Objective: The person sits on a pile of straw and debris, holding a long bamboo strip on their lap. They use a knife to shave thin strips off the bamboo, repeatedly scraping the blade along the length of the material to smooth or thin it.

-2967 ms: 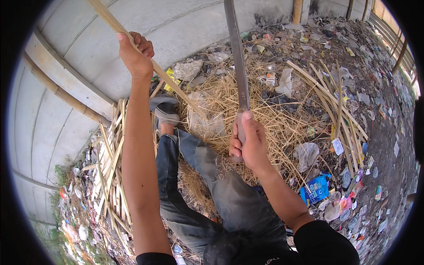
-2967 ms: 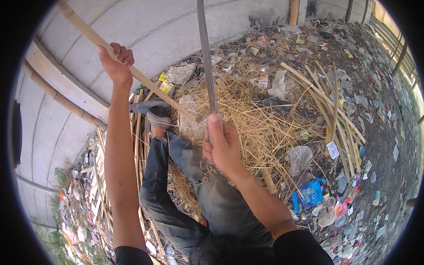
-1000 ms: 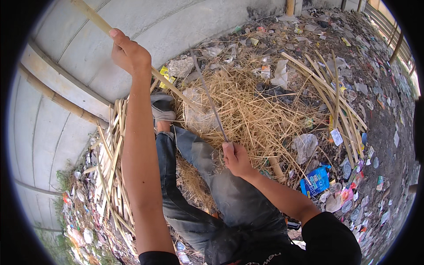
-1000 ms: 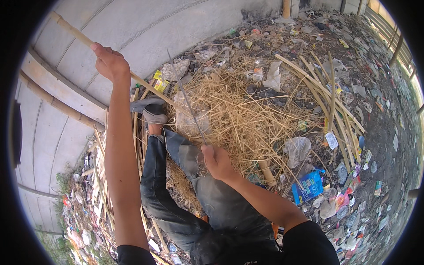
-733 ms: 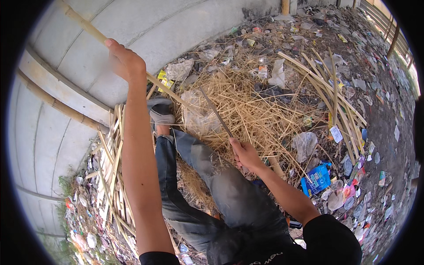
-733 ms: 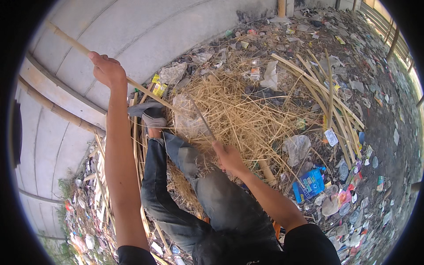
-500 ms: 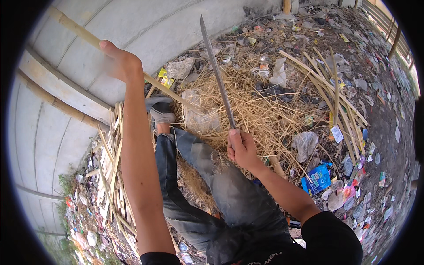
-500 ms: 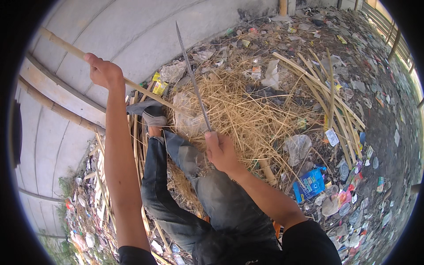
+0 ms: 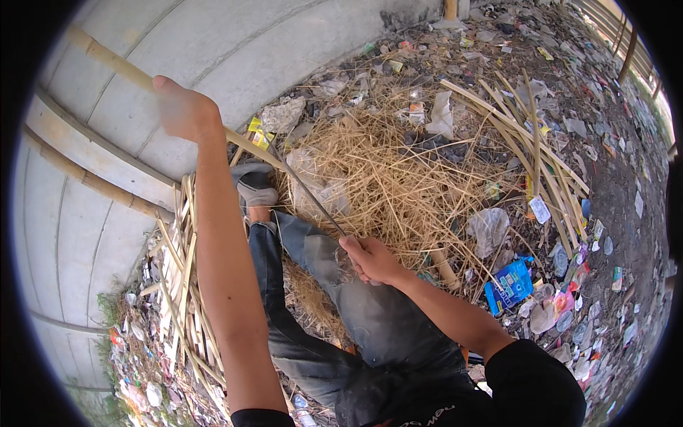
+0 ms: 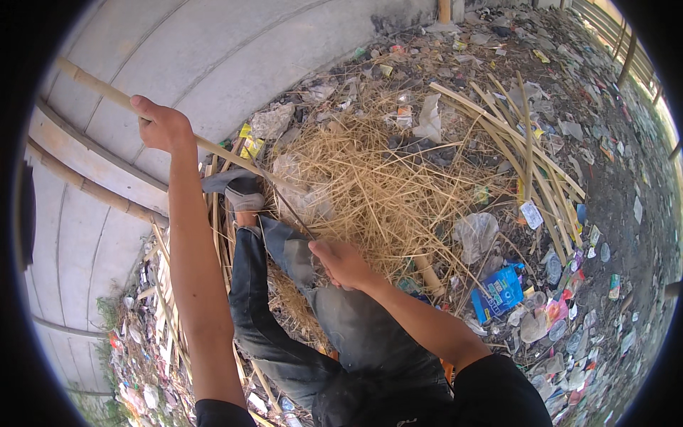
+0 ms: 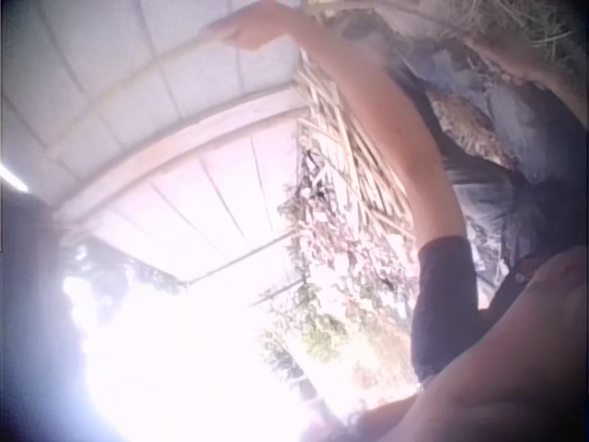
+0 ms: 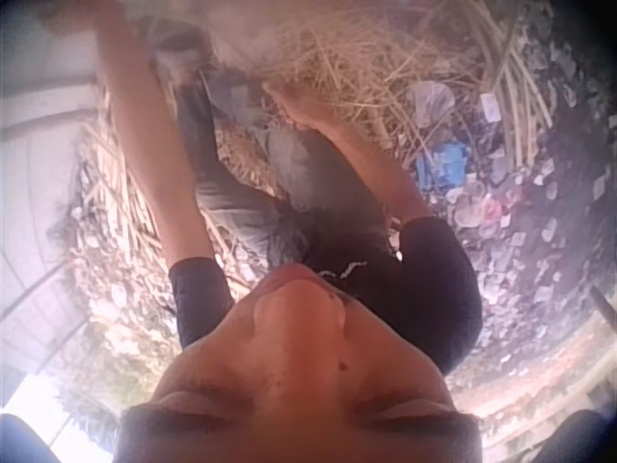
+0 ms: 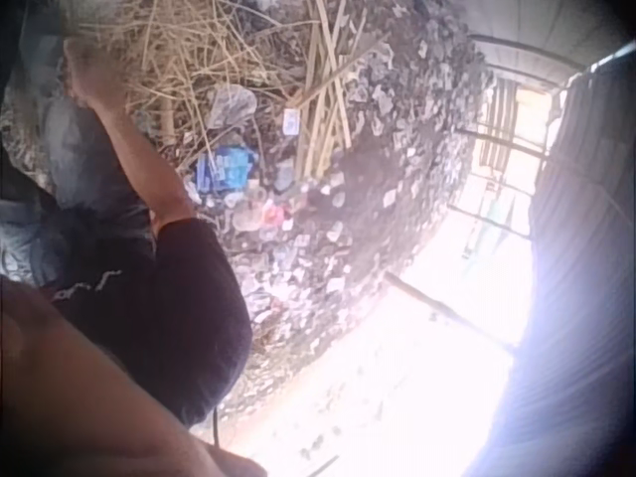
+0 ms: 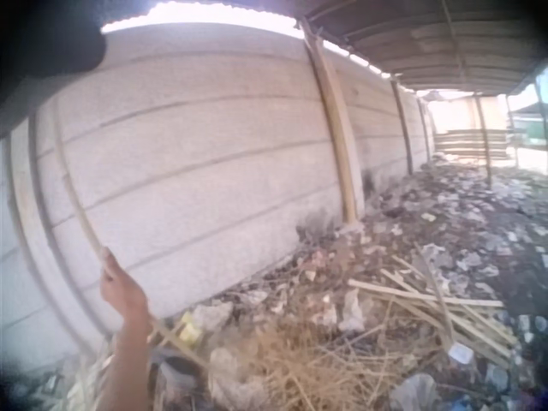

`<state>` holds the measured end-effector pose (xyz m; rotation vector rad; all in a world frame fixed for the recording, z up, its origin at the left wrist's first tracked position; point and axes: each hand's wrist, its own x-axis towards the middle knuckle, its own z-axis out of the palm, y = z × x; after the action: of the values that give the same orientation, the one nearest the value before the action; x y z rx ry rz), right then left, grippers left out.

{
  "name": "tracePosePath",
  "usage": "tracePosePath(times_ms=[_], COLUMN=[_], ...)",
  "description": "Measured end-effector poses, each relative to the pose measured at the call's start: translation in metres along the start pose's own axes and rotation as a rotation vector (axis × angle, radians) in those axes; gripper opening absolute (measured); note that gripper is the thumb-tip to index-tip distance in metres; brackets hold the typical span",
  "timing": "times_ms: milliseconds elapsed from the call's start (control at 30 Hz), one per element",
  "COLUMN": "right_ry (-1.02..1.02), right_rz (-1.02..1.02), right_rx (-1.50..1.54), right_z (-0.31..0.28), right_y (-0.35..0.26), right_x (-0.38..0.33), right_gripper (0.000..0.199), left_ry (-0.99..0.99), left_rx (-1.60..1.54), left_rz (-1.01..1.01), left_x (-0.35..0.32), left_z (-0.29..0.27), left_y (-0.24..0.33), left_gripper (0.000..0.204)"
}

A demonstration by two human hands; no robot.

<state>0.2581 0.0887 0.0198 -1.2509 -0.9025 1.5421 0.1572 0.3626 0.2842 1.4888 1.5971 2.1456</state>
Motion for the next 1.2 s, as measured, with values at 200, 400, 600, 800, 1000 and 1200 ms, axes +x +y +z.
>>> tracePosePath(times_ms=[200, 400, 600, 800, 1000, 1200], right_ry=[0.179, 0.211, 0.708, 1.023, 1.096, 0.258], right_rz=[0.423, 0.189, -0.179, 0.203, -0.228, -0.054], right_rx=[0.168, -0.509, -0.568, -0.867, -1.233, -1.031], right_z=[-0.059, -0.102, -0.152, -0.253, -0.271, -0.142], right_y=[0.094, 0.113, 0.112, 0.086, 0.106, 0.175], right_x=[0.036, -0.015, -0.095, -0.148, -0.140, -0.110], right_gripper=[0.061, 0.064, 0.047, 0.048, 0.020, 0.022], left_ry=[0.084, -0.093, -0.382, -0.334, -0.266, -0.491], left_rx=[-0.142, -0.500, -0.736, -0.564, -0.061, -0.110], left_rz=[-0.017, -0.219, -0.217, 0.008, 0.017, -0.597], left_x=[0.027, 0.055, 0.060, 0.060, 0.081, 0.007], left_z=[-0.016, -0.062, -0.125, -0.173, -0.260, -0.395], left_y=[-0.027, -0.067, -0.116, -0.126, -0.094, -0.116], left_gripper=[0.089, 0.077, 0.089, 0.092, 0.060, 0.056])
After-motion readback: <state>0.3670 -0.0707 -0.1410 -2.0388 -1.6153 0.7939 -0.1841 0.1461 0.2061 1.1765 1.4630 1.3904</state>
